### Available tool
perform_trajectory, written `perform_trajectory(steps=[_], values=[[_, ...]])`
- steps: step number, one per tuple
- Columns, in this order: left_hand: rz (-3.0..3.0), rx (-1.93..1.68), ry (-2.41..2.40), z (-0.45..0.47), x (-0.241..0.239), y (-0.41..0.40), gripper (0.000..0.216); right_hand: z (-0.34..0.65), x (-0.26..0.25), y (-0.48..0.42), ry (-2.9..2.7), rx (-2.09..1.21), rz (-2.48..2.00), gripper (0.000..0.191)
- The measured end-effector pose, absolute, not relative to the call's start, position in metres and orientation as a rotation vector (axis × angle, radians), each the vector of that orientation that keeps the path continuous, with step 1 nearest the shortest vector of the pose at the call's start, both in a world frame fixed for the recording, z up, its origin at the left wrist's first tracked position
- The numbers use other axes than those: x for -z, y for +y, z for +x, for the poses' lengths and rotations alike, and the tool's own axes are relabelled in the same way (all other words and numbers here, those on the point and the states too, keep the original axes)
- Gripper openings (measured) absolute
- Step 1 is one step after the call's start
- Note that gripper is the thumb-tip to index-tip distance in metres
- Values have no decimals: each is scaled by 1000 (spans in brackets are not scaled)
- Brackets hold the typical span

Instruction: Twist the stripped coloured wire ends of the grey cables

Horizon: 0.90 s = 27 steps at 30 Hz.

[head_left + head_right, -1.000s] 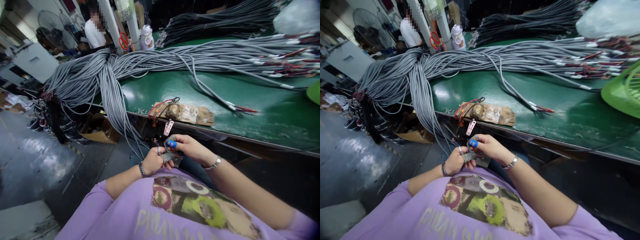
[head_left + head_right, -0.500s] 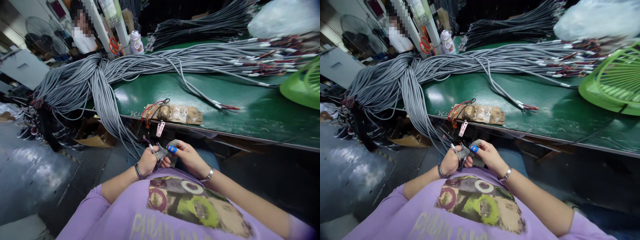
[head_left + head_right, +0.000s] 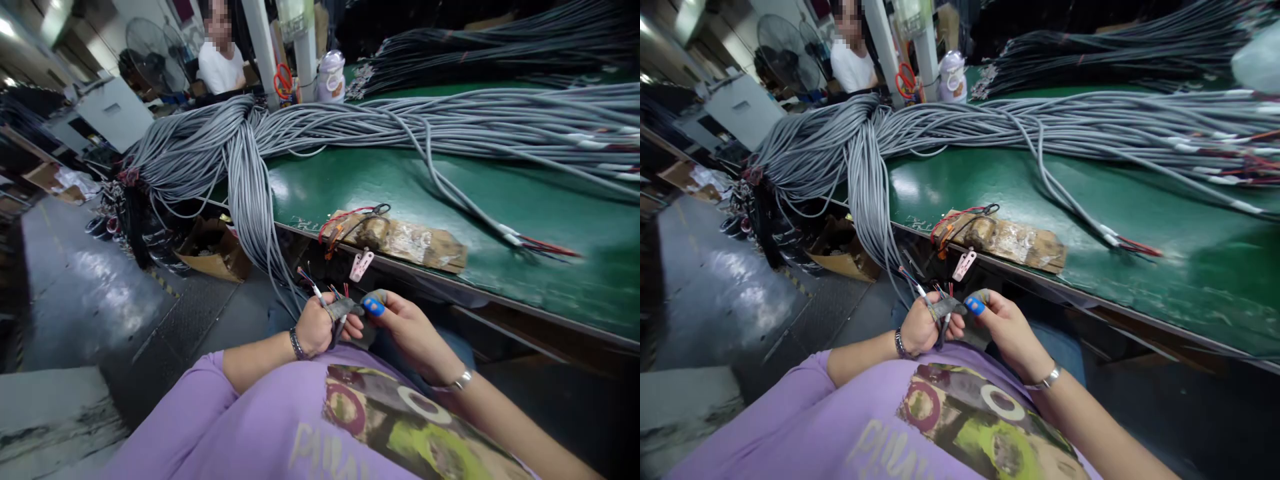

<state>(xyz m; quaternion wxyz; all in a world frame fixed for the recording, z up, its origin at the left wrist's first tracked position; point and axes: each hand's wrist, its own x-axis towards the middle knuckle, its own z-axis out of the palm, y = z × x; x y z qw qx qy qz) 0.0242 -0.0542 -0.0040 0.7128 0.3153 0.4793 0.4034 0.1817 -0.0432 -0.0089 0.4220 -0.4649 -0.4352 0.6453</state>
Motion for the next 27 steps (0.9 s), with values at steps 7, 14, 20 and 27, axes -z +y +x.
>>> perform_trajectory(steps=[7,14,20,27], values=[[780,-905,1108,20,9,-55,45,181,1,-38,-1242,-1567,-1166,34],[1016,-801,1167,17,5,-58,40,171,-13,-26,-1418,-1598,-1200,37],[1038,-819,1146,16,4,-60,43,176,1,-32,-1218,-1679,-1168,25],[940,-855,1113,17,6,-59,46,172,4,-35,-1082,-1636,-1145,19]])
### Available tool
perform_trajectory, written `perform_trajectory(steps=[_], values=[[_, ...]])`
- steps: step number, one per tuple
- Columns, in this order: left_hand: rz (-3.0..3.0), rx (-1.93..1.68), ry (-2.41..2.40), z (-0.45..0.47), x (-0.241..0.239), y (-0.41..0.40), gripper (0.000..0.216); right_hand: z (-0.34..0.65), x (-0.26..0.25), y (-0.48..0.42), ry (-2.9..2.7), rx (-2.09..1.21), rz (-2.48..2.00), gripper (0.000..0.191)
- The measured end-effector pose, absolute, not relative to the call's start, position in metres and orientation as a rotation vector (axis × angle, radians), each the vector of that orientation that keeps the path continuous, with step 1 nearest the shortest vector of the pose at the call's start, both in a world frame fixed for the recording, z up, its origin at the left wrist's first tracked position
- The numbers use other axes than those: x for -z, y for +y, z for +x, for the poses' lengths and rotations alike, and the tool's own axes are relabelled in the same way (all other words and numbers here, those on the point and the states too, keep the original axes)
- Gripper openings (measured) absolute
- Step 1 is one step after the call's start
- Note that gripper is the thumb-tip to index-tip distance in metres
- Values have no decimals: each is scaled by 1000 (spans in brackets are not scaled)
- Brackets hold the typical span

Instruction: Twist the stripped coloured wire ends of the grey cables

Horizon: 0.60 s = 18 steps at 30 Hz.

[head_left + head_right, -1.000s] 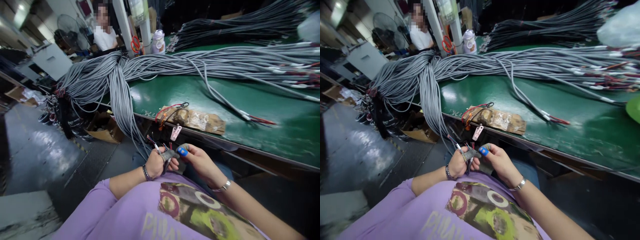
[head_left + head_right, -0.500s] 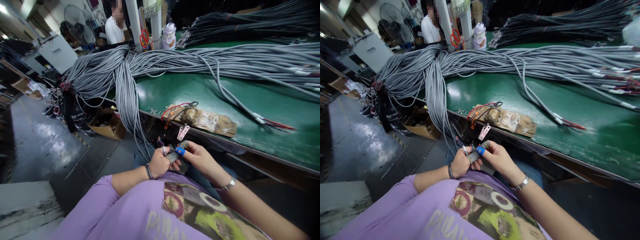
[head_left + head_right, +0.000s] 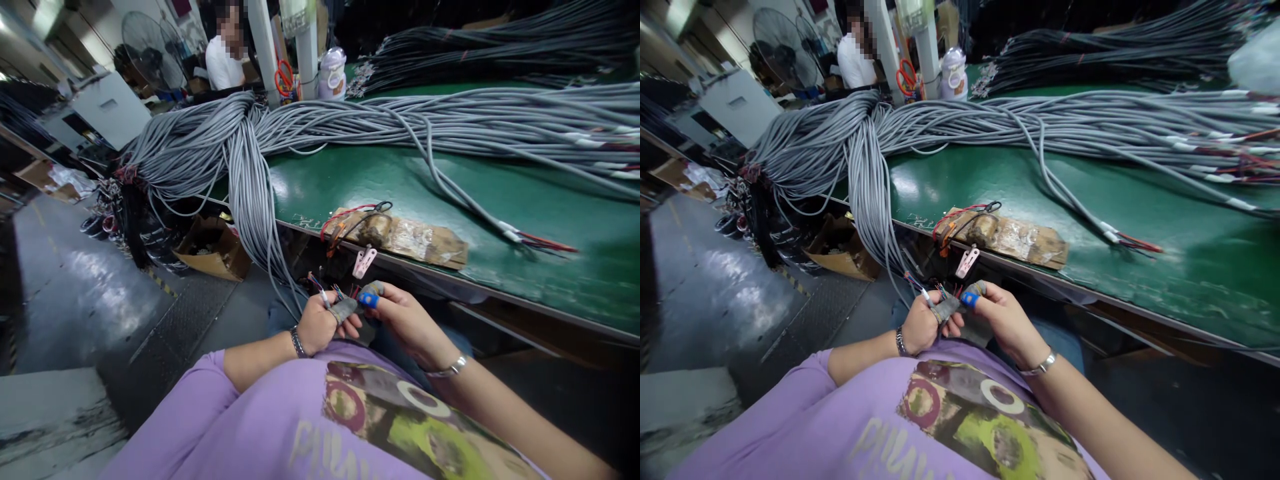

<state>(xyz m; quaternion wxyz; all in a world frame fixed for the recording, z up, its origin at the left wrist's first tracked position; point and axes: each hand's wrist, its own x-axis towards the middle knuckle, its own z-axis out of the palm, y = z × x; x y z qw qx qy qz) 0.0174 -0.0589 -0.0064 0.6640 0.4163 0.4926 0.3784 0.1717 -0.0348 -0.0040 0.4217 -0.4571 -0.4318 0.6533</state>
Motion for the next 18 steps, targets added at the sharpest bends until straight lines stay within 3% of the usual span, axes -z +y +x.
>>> perform_trajectory(steps=[8,18], values=[[924,-936,1112,15,10,-57,40,170,-1,-32,-1095,-1644,-1165,19],[939,-914,1094,19,7,-55,39,167,-13,-27,-1182,-1671,-1158,39]])
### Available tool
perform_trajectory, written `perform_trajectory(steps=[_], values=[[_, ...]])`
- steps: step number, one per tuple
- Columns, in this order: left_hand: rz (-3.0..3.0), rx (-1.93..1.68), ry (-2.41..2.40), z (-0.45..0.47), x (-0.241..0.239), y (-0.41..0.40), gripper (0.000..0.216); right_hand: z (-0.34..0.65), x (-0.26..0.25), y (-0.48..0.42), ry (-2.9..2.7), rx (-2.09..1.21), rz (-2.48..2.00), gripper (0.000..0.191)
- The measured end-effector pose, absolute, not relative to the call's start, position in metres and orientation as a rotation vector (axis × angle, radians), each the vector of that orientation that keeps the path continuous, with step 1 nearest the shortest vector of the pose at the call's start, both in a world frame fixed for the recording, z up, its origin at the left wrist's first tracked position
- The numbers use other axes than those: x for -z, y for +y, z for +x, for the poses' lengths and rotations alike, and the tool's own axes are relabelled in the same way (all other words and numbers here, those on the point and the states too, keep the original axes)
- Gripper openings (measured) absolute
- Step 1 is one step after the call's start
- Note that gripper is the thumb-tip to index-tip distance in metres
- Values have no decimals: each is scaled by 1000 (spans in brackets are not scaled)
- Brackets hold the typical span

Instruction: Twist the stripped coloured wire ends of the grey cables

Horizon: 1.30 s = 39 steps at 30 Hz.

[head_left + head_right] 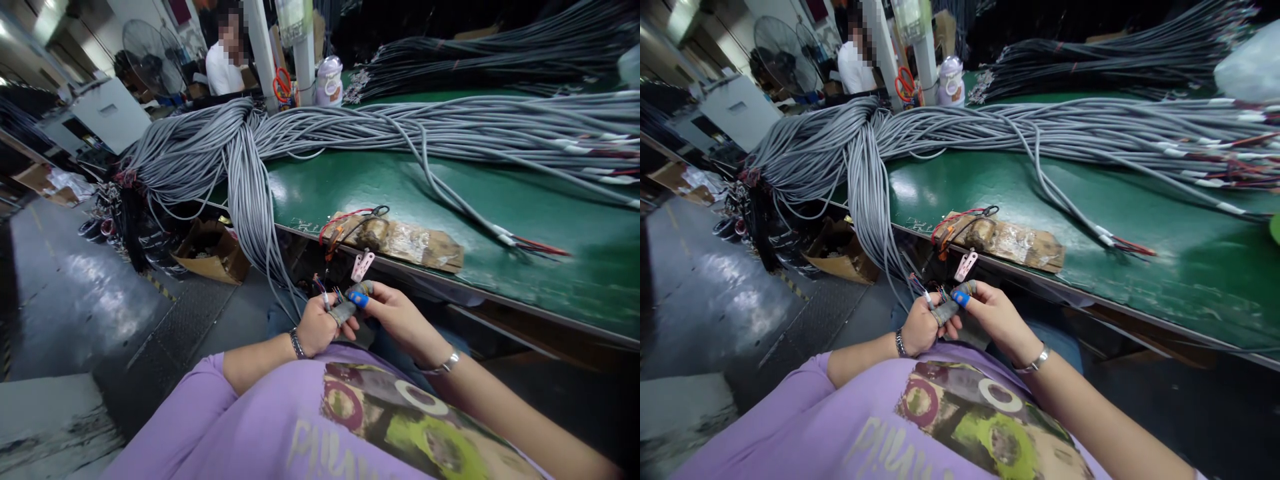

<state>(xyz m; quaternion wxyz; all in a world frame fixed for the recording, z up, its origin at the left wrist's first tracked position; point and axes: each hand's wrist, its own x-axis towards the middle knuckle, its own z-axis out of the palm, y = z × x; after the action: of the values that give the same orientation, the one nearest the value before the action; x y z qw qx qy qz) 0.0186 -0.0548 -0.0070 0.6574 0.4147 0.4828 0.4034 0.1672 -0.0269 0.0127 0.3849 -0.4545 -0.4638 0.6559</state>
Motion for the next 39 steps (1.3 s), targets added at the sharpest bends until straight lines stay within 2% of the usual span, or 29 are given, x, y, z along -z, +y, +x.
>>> perform_trajectory(steps=[6,14,21,29,39], values=[[908,-968,1121,19,12,-54,42,158,-6,-34,-1047,-1609,-1160,33],[830,-1023,1067,14,7,-54,40,169,12,-19,-489,-1740,-1007,27],[757,-924,962,15,-19,-44,47,173,2,3,-670,-1947,-855,45],[681,-874,901,21,-24,-31,46,159,1,12,-613,-1953,-783,45],[691,-853,924,24,-16,-32,46,155,3,14,-464,-1941,-792,32]])
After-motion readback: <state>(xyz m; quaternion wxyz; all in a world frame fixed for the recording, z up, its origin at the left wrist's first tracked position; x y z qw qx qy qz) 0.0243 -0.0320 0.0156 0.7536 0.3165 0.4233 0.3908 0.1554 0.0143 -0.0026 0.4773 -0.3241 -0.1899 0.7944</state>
